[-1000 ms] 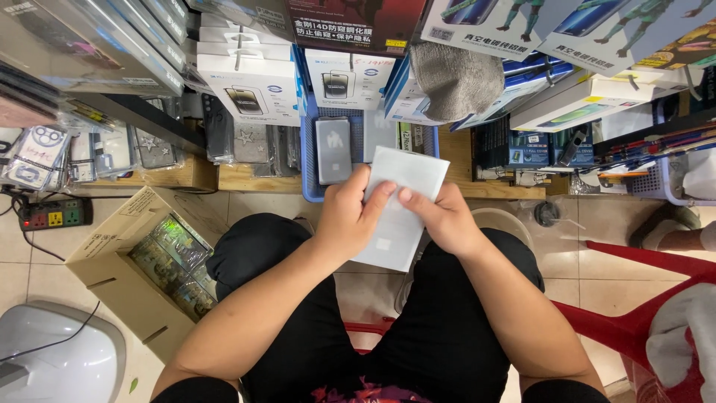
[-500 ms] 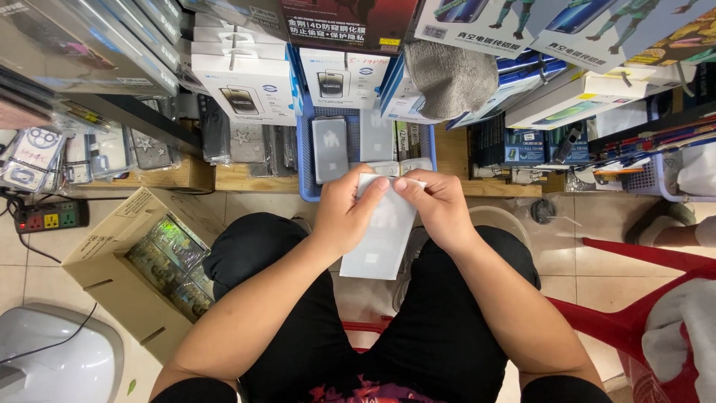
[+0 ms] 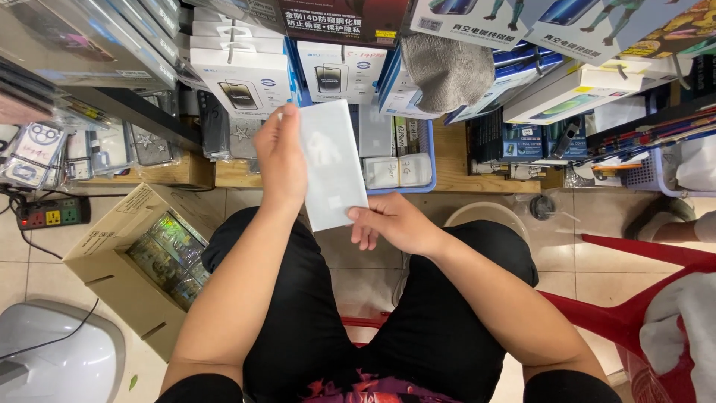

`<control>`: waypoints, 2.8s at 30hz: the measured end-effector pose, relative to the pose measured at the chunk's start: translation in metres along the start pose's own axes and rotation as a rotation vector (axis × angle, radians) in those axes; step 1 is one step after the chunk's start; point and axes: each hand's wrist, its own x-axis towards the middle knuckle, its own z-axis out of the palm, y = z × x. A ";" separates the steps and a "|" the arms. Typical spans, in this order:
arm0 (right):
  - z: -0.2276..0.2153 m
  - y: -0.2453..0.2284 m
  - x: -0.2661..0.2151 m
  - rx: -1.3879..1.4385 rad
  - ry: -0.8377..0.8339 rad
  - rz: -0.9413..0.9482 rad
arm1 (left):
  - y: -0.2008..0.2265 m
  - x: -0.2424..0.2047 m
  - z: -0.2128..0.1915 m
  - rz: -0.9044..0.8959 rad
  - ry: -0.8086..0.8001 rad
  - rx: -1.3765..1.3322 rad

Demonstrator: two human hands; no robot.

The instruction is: Unpacking and organizing mobile phone screen protectors into a storage bin at a service desk.

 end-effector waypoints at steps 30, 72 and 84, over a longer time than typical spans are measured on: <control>-0.019 0.000 -0.017 -1.058 -0.168 0.037 | -0.216 0.046 0.034 -0.509 -0.267 1.097; -0.029 -0.004 -0.001 -1.086 -0.268 0.044 | -0.387 0.036 0.068 -0.511 0.036 0.835; -0.041 0.011 0.008 -1.132 -0.163 0.116 | -0.208 0.062 0.044 -0.518 -0.415 1.108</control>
